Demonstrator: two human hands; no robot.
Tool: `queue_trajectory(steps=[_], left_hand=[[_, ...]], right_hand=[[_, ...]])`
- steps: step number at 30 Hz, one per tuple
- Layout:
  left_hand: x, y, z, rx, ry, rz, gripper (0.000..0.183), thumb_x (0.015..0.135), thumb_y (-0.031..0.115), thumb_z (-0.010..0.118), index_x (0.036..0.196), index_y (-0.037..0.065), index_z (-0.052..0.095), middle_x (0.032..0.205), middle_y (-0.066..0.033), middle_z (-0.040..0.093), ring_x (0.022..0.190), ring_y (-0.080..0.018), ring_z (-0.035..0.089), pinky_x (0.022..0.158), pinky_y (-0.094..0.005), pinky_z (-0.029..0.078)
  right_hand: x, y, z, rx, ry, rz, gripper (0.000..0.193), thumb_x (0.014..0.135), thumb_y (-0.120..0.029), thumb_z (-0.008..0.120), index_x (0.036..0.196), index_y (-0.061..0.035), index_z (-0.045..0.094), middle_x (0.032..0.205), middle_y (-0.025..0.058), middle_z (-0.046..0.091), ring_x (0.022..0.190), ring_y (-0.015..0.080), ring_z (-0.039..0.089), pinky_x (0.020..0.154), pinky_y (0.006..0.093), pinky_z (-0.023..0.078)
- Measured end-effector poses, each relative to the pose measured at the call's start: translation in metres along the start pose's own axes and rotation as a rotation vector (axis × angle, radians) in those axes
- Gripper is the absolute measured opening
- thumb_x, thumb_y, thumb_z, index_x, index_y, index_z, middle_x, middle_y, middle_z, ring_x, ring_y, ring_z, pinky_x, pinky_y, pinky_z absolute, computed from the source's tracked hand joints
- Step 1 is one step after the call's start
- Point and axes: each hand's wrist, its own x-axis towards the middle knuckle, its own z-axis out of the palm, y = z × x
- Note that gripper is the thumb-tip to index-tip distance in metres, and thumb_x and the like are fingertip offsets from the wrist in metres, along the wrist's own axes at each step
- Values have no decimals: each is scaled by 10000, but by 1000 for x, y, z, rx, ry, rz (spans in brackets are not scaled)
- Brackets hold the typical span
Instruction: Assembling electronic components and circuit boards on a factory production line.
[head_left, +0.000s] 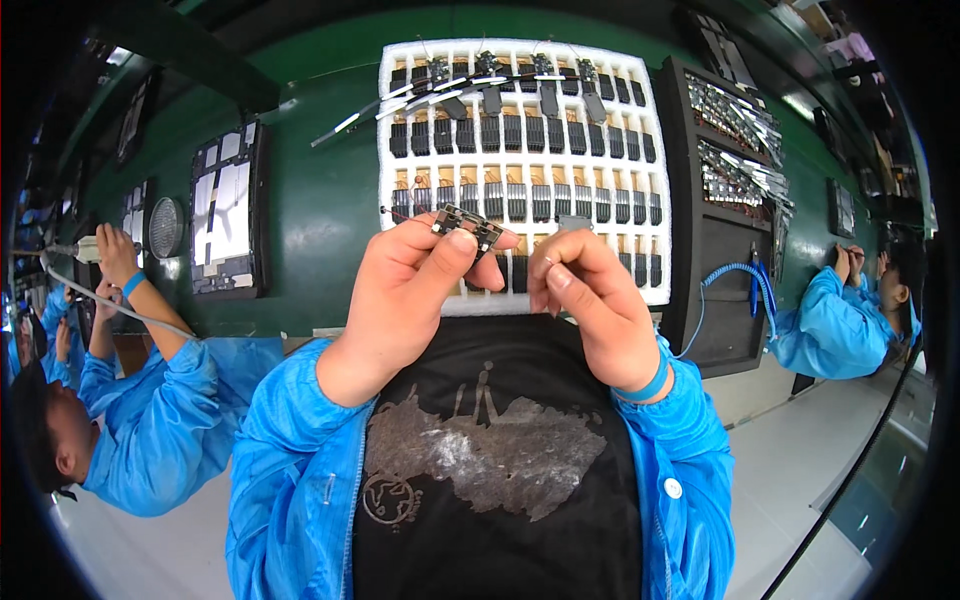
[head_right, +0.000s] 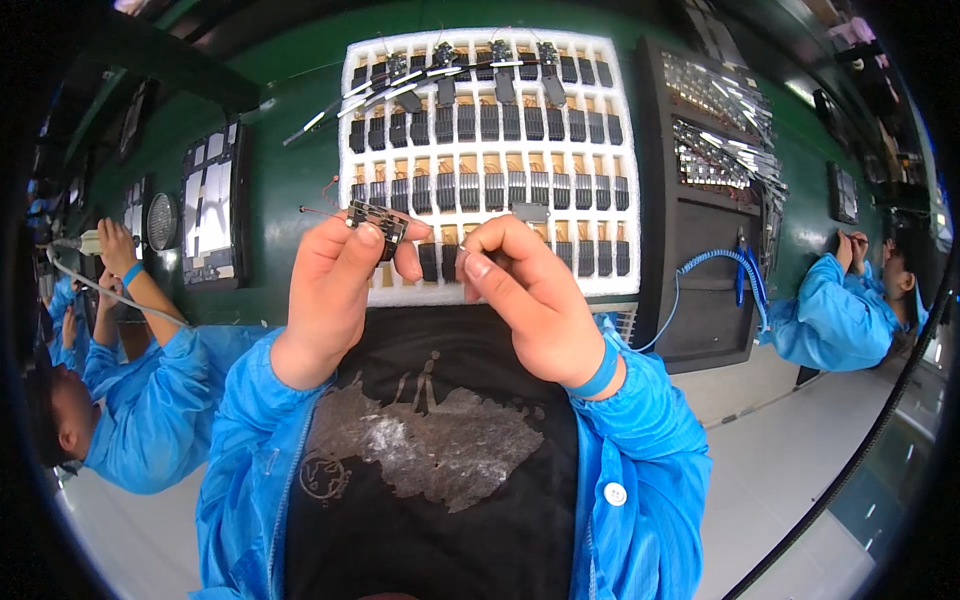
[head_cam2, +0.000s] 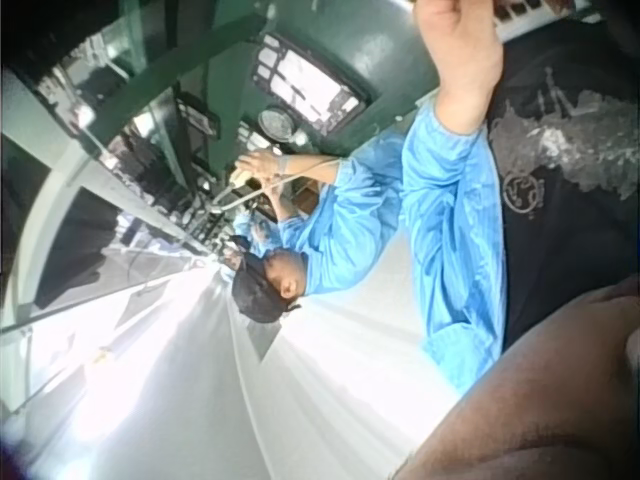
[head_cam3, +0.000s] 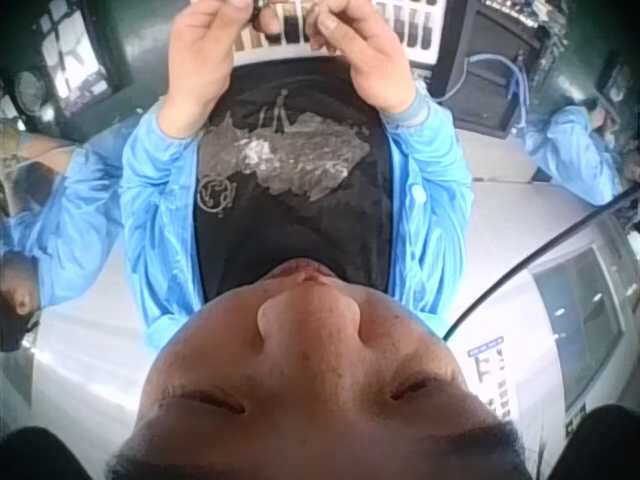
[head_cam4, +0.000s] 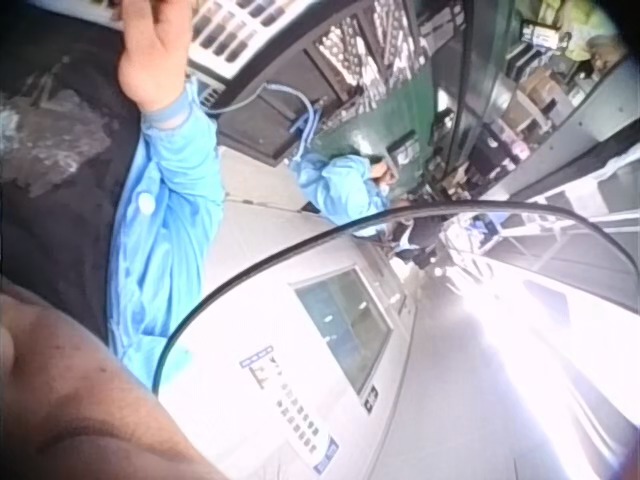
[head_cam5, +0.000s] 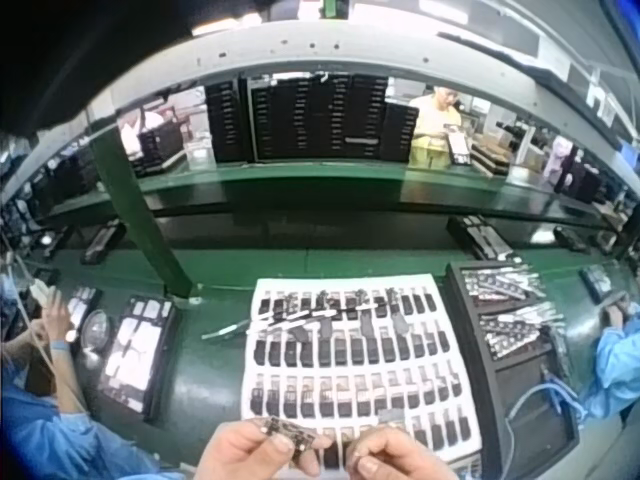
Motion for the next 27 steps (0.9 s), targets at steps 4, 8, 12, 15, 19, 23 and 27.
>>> queue_trajectory(steps=[4, 8, 12, 15, 19, 23, 27], left_hand=[[-1, 4, 3, -13, 17, -24, 341, 1047, 276, 520, 1102, -23, 674, 989, -82, 701, 830, -141, 609, 789, -307, 495], [-3, 13, 6, -115, 23, -77, 315, 1024, 296, 567, 1091, 0, 655, 986, -74, 680, 865, -157, 610, 798, -316, 495], [-4, 19, 13, -228, 55, -41, 283, 983, 293, 640, 1039, 16, 636, 947, -63, 647, 867, -177, 613, 790, -328, 501], [-6, 21, 17, -293, 75, -37, 280, 951, 285, 687, 1022, 23, 619, 943, -67, 635, 857, -181, 614, 782, -334, 503], [-5, 25, 18, -332, 61, -67, 285, 932, 285, 712, 1017, 35, 604, 949, -68, 628, 856, -179, 616, 776, -337, 503], [-5, 18, 13, -426, 2, -5, 239, 964, 134, 664, 1172, 24, 622, 1095, -54, 696, 966, -123, 640, 806, -306, 536], [-5, 16, 14, -409, 38, 15, 229, 954, 121, 675, 1155, 22, 629, 1083, -56, 699, 945, -123, 644, 791, -299, 536]], right_hand=[[-1, -2, 4, -151, 136, -68, 77, 983, -66, 599, 1000, -5, 643, 865, 46, 650, 833, 111, 597, 754, 298, 477], [1, -11, 7, -293, 205, -171, 79, 948, -36, 627, 982, -1, 690, 828, 81, 689, 780, 154, 645, 699, 320, 496], [5, -23, 7, -512, 180, -371, 90, 878, 2, 667, 963, -6, 695, 819, 112, 687, 733, 248, 647, 671, 335, 494], [9, -30, 10, -696, 144, -563, 132, 809, 37, 707, 922, -27, 683, 831, 101, 691, 725, 253, 637, 654, 341, 488], [16, -40, 14, -826, 112, -685, 178, 777, 45, 719, 935, -24, 680, 835, 90, 682, 728, 262, 637, 642, 344, 496], [20, -38, 14, -901, 105, -802, 260, 696, 51, 739, 940, -19, 677, 838, 75, 665, 732, 262, 638, 630, 351, 509], [23, -36, 14, -935, 105, -816, 272, 660, 42, 743, 916, -20, 675, 832, 75, 656, 725, 257, 634, 624, 353, 509]])
